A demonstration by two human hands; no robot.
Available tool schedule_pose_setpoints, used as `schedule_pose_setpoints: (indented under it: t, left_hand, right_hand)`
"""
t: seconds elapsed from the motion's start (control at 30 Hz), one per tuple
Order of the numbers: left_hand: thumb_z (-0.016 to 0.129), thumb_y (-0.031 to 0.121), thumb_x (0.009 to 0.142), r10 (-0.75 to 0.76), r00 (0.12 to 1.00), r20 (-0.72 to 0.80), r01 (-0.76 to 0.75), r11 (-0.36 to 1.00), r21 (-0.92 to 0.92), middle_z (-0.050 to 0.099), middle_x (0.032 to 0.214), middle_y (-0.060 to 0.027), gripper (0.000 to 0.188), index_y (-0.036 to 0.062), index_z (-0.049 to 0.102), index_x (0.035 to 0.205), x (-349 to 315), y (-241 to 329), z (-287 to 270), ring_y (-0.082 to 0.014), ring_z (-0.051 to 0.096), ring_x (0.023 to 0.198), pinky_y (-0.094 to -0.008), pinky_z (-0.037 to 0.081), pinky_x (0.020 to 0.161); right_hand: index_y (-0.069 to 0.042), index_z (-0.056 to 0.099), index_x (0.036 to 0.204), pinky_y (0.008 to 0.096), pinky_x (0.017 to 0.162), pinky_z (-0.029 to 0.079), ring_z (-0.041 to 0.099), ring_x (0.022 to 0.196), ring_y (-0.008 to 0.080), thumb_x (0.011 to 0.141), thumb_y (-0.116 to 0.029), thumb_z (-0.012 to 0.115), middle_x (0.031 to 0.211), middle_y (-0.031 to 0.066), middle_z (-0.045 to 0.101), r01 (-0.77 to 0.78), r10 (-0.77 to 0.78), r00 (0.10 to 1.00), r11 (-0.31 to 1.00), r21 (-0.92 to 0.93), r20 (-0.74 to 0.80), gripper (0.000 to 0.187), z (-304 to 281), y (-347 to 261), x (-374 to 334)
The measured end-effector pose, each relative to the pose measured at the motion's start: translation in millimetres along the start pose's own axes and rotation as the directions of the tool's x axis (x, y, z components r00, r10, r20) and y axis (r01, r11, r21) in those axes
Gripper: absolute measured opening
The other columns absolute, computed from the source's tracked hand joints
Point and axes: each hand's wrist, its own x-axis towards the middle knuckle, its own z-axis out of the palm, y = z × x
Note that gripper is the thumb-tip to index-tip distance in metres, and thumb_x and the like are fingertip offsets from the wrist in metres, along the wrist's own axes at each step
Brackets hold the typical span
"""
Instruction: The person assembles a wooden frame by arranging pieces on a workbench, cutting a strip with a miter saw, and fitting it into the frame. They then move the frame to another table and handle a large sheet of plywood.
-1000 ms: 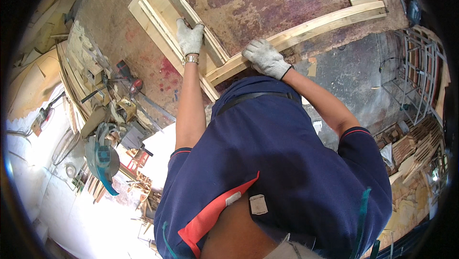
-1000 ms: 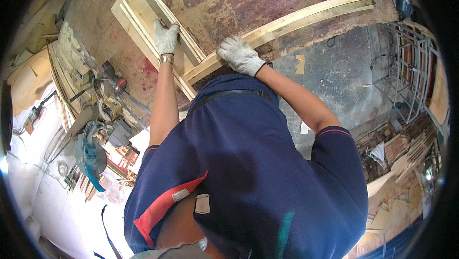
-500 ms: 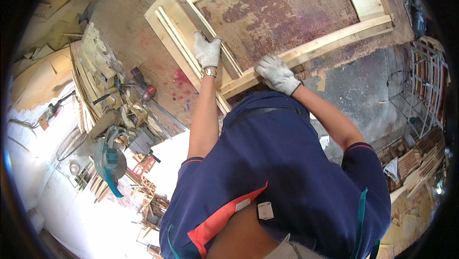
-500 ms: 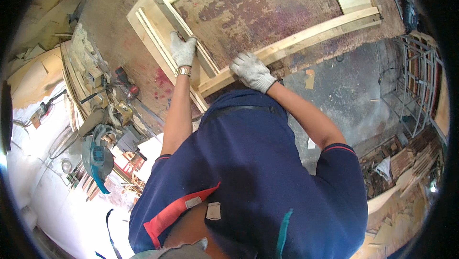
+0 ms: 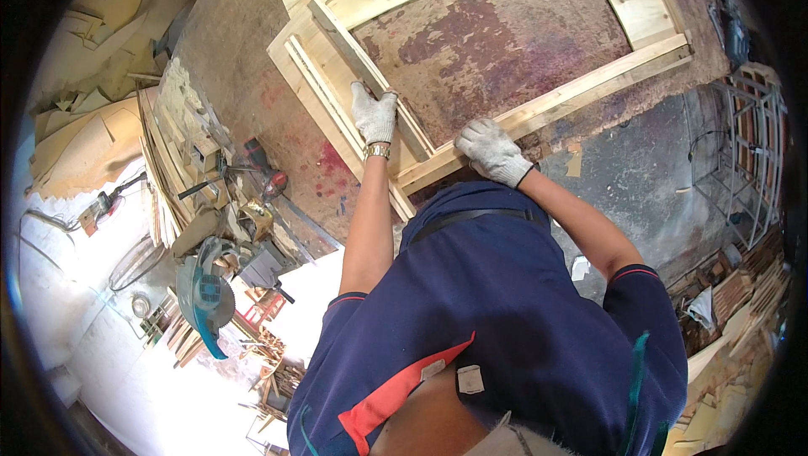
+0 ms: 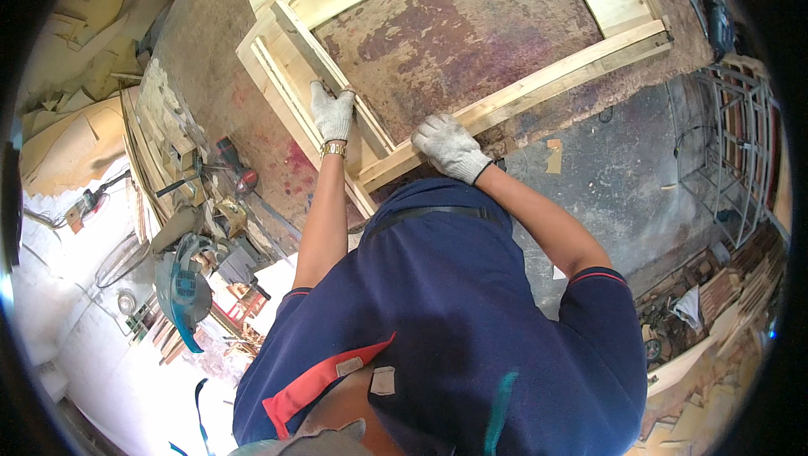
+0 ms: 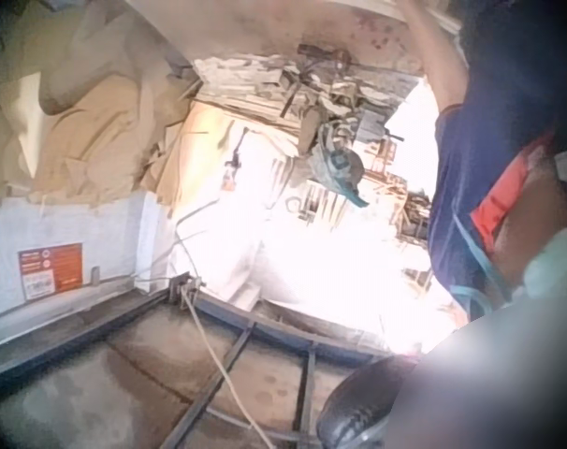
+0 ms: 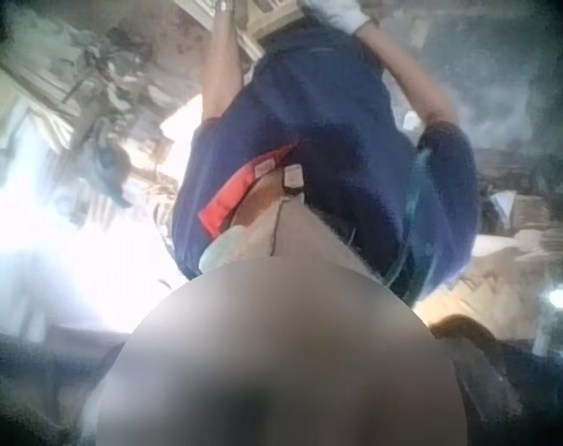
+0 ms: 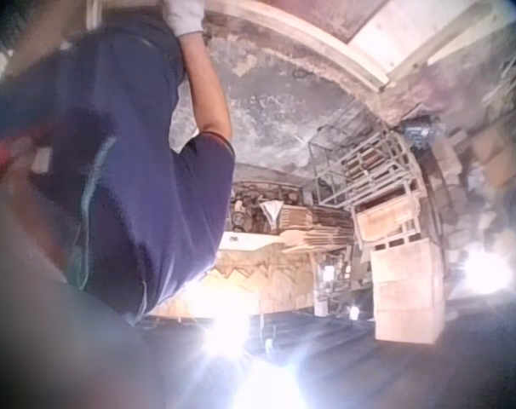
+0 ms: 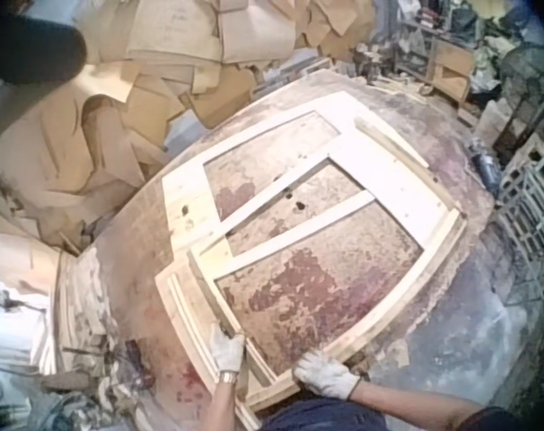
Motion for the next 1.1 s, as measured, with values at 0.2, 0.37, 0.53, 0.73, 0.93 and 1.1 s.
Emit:
schedule_pose_setpoints:
  t: [0.2,0.37,0.53,0.73,0.93,1.1]
  left_hand:
    - [0.083,0.019,0.079,-0.033,0.999,-0.016,0.033,0.999,0.017,0.070,0.102,-0.0223,0.064,-0.0039,0.056,0.131,0.1,-0.7,1.8,-0.0363,0.069,0.093,-0.0448,0.054,0.086]
    - [0.083,0.019,0.078,0.099,0.994,-0.052,-0.094,0.992,0.086,0.070,0.107,-0.0256,0.064,-0.0042,0.056,0.131,-3.0,-8.8,4.6,-0.0408,0.069,0.100,-0.0473,0.054,0.091]
    - [0.081,0.024,0.082,0.070,0.997,-0.021,-0.068,0.995,0.073,0.070,0.112,-0.0302,0.065,-0.0059,0.054,0.133,-8.4,-2.1,2.6,-0.0452,0.069,0.103,-0.0487,0.053,0.091]
    - [0.080,0.024,0.082,0.085,0.996,-0.016,-0.081,0.985,0.155,0.071,0.114,-0.0314,0.064,-0.0058,0.054,0.133,-5.2,-2.6,3.9,-0.0475,0.069,0.106,-0.0503,0.053,0.091]
    - [0.080,0.024,0.080,0.150,0.986,-0.067,-0.137,0.977,0.160,0.070,0.116,-0.0330,0.066,-0.0048,0.053,0.133,4.7,-32.3,11.6,-0.0489,0.067,0.108,-0.0512,0.052,0.094]
    - [0.079,0.023,0.080,0.112,0.993,0.030,-0.115,0.985,0.131,0.070,0.118,-0.0326,0.073,-0.0080,0.049,0.140,-3.1,-6.5,4.1,-0.0488,0.067,0.109,-0.0498,0.052,0.095]
  right_hand:
    - [-0.011,0.067,0.091,0.0426,0.090,0.051,0.064,0.100,0.0286,0.080,-0.020,0.067,0.096,0.0088,0.065,-0.008,0.007,1.000,1.000,-0.023,-0.024,0.014,1.9,-2.8,1.9]
    - [-0.011,0.066,0.090,0.0433,0.086,0.050,0.062,0.095,0.0286,0.083,-0.021,0.064,0.092,0.0087,0.063,0.046,-0.046,0.997,0.999,-0.011,-0.054,0.013,17.2,4.7,-4.1]
    - [-0.010,0.068,0.098,0.0414,0.094,0.049,0.062,0.105,0.0282,0.084,-0.022,0.065,0.100,0.0091,0.064,0.005,-0.006,1.000,0.998,-0.068,-0.023,0.019,11.7,-2.1,-2.8]
    - [-0.009,0.066,0.101,0.0420,0.097,0.049,0.061,0.108,0.0292,0.073,-0.016,0.073,0.104,0.0085,0.063,-0.006,0.007,1.000,0.997,-0.077,0.009,0.029,5.2,-3.1,-4.5]
    - [-0.011,0.063,0.102,0.0435,0.099,0.049,0.059,0.111,0.0302,0.064,-0.017,0.082,0.107,0.0081,0.061,-0.008,0.013,0.998,0.997,-0.073,0.065,0.043,-0.4,-8.0,-3.0]
    - [-0.012,0.064,0.106,0.0436,0.101,0.049,0.059,0.114,0.0293,0.063,-0.021,0.085,0.110,0.0073,0.062,-0.036,0.044,0.997,0.993,-0.111,0.063,0.049,4.5,-5.2,-6.2]
